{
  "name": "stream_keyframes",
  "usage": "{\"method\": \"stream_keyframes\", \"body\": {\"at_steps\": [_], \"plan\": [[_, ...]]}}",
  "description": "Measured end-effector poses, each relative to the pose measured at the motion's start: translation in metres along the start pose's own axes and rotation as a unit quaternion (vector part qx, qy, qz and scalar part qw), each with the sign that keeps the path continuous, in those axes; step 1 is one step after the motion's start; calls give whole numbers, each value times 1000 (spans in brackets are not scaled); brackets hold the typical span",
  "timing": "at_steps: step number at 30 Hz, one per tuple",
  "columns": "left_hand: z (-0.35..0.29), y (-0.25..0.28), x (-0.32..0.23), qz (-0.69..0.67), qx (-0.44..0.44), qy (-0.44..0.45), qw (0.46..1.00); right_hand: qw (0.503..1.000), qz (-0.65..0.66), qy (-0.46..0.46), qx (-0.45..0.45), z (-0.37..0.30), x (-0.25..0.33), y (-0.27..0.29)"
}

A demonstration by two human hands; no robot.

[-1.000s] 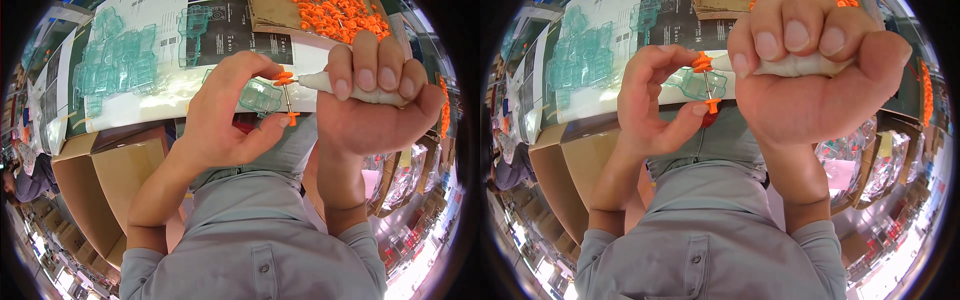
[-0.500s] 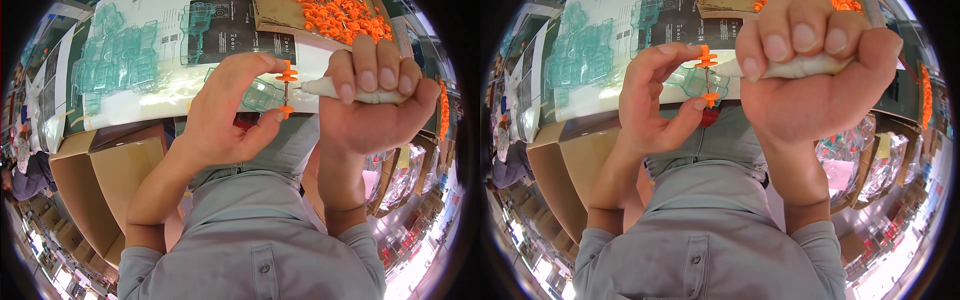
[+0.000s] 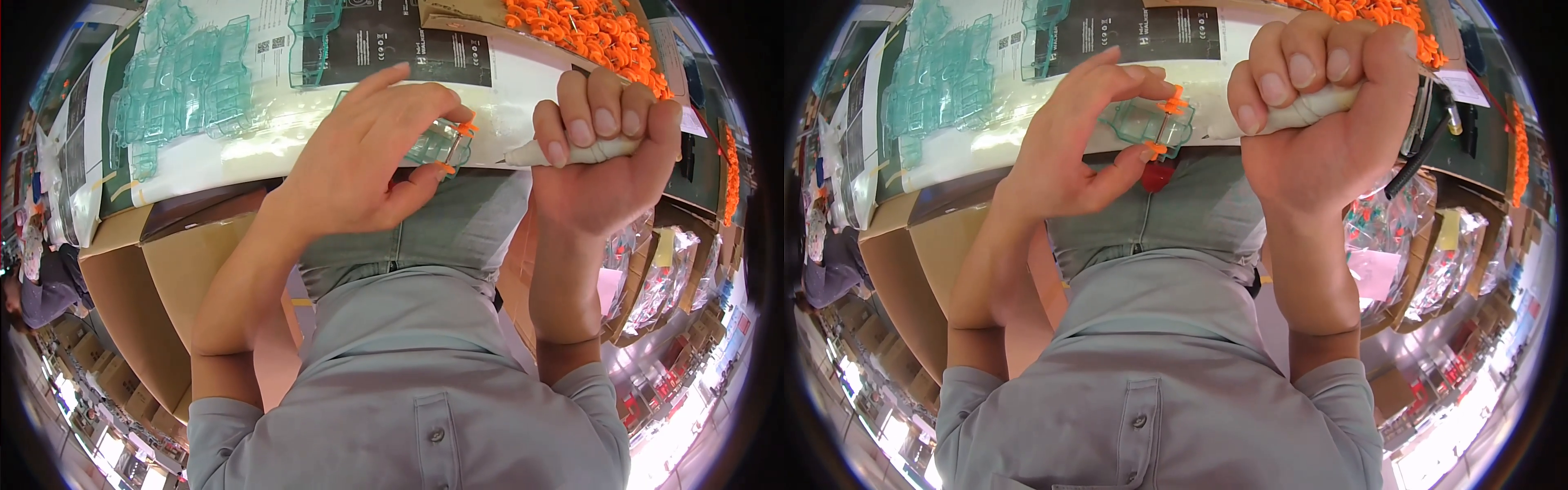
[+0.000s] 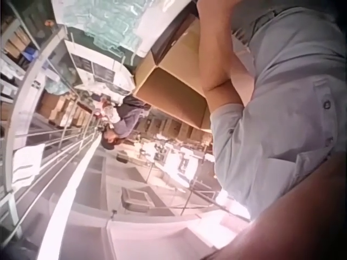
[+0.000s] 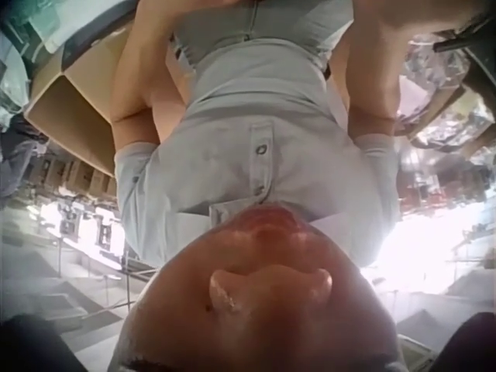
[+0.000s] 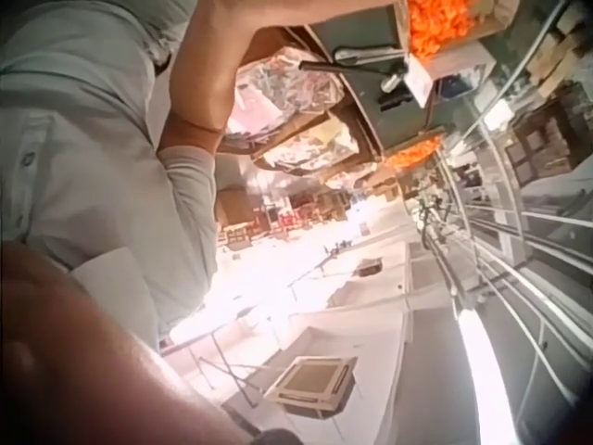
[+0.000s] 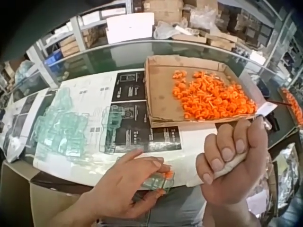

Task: Assembling small plastic components by joining orange parts, white cylinders, and transparent housings.

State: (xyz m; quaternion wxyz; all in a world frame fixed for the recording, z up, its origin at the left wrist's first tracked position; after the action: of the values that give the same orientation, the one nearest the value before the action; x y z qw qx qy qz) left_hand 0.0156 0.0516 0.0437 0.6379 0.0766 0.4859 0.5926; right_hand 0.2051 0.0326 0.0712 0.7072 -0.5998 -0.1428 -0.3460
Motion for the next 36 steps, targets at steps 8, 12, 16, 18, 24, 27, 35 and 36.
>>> {"method": "stream_keyframes", "body": {"at_steps": [8, 12, 16, 18, 24, 27, 35, 36], "plan": [[0, -10, 2, 68, 58, 13, 996, 999, -31, -13, -42, -8, -6, 9], [-3, -13, 3, 91, 35, 87, 991, 998, -35, -14, -49, -7, -8, 16], [-5, -14, 0, 120, -23, 107, 987, 999, -45, 17, -22, -1, -14, 9], [-4, -16, -1, 119, -25, 120, 985, 999, -38, 11, 18, 5, -21, 12], [-6, -19, -2, 113, -39, 146, 982, 997, -36, 31, 57, 10, -44, 16], [-6, -18, 0, 115, -40, 143, 982, 998, -27, 6, 57, 14, -49, 15], [-11, -19, 0, 109, -59, 144, 982, 995, -82, -46, 22, 19, -55, 1], [-11, -19, 0, 106, -66, 143, 982, 993, -105, -50, 11, 19, -56, 0]]}}
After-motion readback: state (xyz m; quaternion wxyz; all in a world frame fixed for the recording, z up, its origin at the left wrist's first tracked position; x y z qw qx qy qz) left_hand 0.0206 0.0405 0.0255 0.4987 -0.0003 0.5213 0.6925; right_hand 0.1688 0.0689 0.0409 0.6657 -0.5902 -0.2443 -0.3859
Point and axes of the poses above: each hand's wrist, its own z-axis towards the middle knuckle, its own y-axis out of the back of the hand, x = y × z, the point moved 7 cm from there along z, towards the middle knuckle, and after that the axes turned 6 degrees about z, right-handed, at the moved point
